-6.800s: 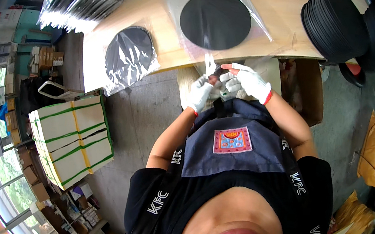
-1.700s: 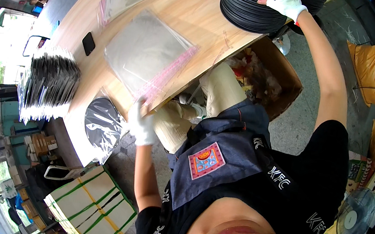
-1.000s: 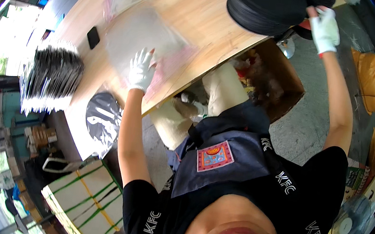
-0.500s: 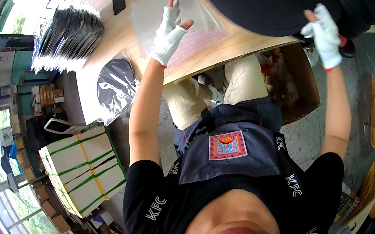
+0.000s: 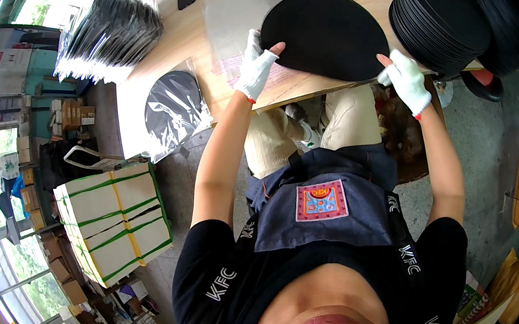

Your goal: The person is placing black circular discs into plastic bags by hand at a table and setting them aside.

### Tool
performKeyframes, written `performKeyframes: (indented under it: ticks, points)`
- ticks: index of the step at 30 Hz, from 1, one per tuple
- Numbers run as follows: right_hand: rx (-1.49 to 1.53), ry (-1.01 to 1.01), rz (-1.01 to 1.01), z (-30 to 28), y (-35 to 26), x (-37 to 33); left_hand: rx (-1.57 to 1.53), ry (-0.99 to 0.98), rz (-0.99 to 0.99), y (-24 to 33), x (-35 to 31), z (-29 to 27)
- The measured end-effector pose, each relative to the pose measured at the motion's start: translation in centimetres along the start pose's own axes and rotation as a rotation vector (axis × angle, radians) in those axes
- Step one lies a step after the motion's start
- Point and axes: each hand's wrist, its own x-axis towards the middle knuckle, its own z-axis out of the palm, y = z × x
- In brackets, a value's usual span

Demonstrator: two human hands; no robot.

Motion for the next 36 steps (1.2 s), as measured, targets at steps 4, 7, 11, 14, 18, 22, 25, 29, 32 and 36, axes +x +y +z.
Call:
performKeyframes:
  ticks: [4, 7, 11, 14, 18, 22, 25, 29, 32, 36]
  points:
    - [0.58, 0.108, 0.321, -1.7, -1.0, -4.1, 1.126, -0.316, -0.093, 0.8, -3.4, -1.2]
    - [0.84, -0.1, 0.404, -1.7, -1.4, -4.9, 1.429, -0.271, -0.075, -0.6, -5.2, -1.0]
    - [1.03, -0.292, 0.478, 1.6, -1.7, -5.6, 1.312, -0.174, 0.021, -3.3, -4.9, -2.8]
    - [1.03, -0.383, 0.558, 3.6, -3.4, -5.8, 1.051, -0.1, 0.094, -4.7, -5.5, -4.5]
    - [1.128, -0.132, 0.541, 9.2, 1.8, -5.4, 0.835, -0.037, 0.172, -6.0, -6.6, -5.2]
    - [1.111, -0.166, 0.508, 8.2, 0.5, -6.1, 0.896, -0.114, 0.099, -4.8, -6.8, -5.9]
    - [1.027, -0.223, 0.482, 4.3, 2.2, -7.9, 0.959, -0.111, 0.151, -2.4, -5.4, -5.4]
    - [1.061, -0.255, 0.477, 1.3, 1.3, -9.4, 1.28, -0.181, 0.08, -1.3, -3.5, -2.9]
    - [1.075, -0.212, 0.457, 1.6, 0.4, -9.6, 1.41, -0.245, -0.005, -3.1, -1.7, -2.5]
    - [1.235, -0.18, 0.469, 3.7, -0.2, -8.5, 1.326, -0.291, -0.005, -3.3, -0.6, -2.7]
